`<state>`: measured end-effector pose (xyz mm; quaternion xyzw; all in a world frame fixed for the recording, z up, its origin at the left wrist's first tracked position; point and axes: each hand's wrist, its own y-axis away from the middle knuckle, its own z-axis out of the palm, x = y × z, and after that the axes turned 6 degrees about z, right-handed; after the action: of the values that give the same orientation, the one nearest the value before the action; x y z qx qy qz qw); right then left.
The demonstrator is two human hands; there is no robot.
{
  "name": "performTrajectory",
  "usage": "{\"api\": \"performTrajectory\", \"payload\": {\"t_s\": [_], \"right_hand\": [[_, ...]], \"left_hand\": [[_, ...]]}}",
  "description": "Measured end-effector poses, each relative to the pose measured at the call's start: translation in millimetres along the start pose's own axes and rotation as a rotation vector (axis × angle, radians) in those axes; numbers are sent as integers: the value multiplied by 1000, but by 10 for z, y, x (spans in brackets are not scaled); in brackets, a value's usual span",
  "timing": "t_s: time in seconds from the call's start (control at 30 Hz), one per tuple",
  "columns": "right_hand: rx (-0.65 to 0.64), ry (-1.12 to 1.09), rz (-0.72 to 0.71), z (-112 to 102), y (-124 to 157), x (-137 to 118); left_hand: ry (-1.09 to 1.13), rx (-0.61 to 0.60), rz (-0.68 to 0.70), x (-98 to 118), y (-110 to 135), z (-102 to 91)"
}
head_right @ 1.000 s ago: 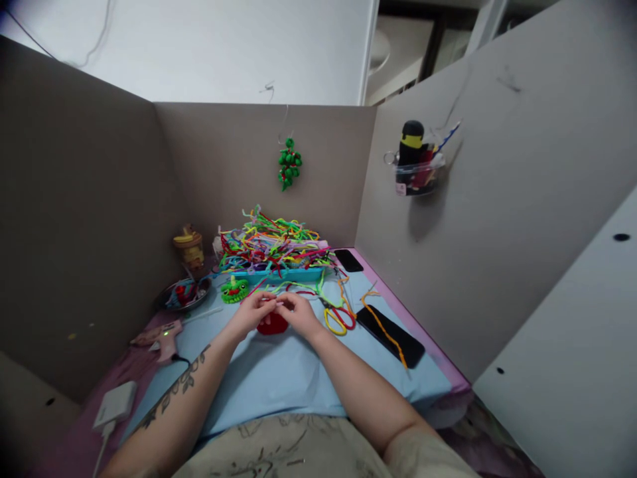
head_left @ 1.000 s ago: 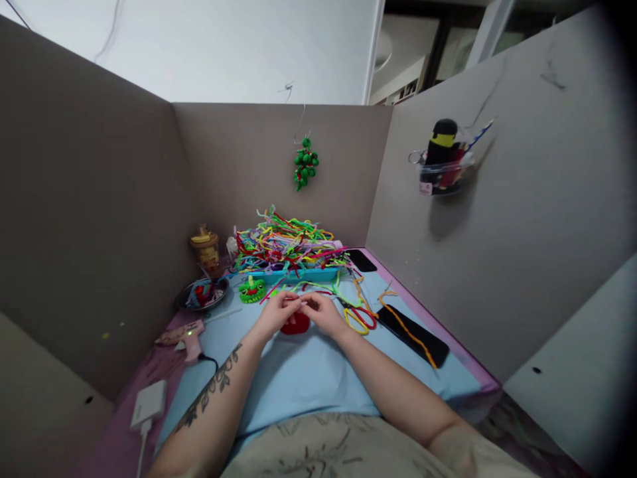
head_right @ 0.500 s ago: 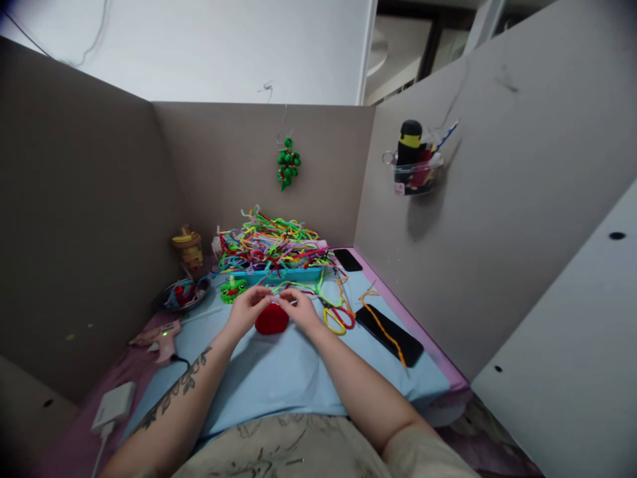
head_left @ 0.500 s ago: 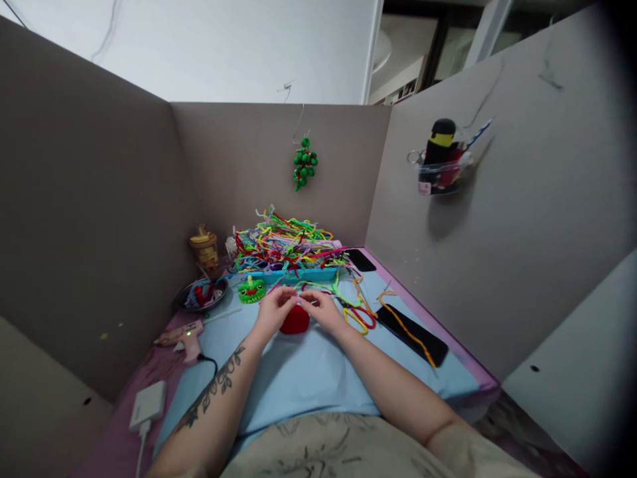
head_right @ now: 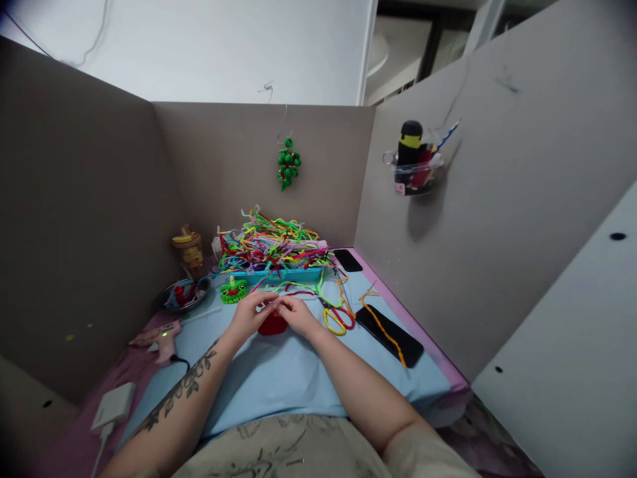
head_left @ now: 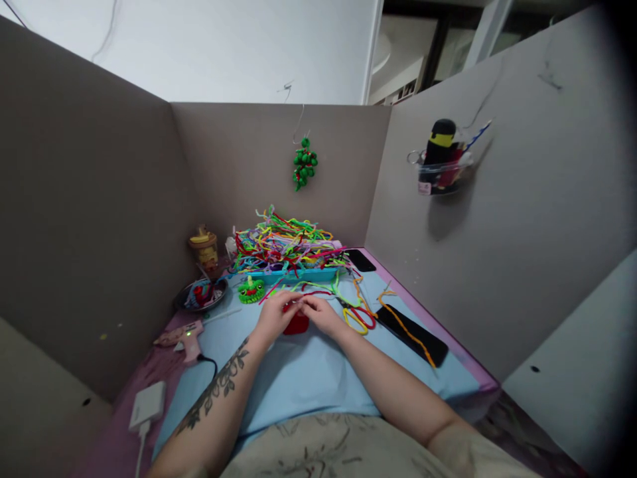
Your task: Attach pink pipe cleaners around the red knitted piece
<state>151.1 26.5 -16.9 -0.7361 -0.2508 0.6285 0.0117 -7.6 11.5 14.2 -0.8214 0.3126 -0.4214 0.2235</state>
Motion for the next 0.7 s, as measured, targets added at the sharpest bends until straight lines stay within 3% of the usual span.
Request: {"api": "performTrajectory", "payload": {"t_s": [0.13, 0.37, 0.7], "right_hand": [[24, 24, 11, -7, 28, -56], [184, 203, -44, -3, 53, -67], [233, 311, -112, 10, 60, -37]], "left_hand": [[-43, -4, -65, -3, -9, -11], [70, 6, -232, -46, 0, 27], [176, 36, -243, -47, 2, 94]]}}
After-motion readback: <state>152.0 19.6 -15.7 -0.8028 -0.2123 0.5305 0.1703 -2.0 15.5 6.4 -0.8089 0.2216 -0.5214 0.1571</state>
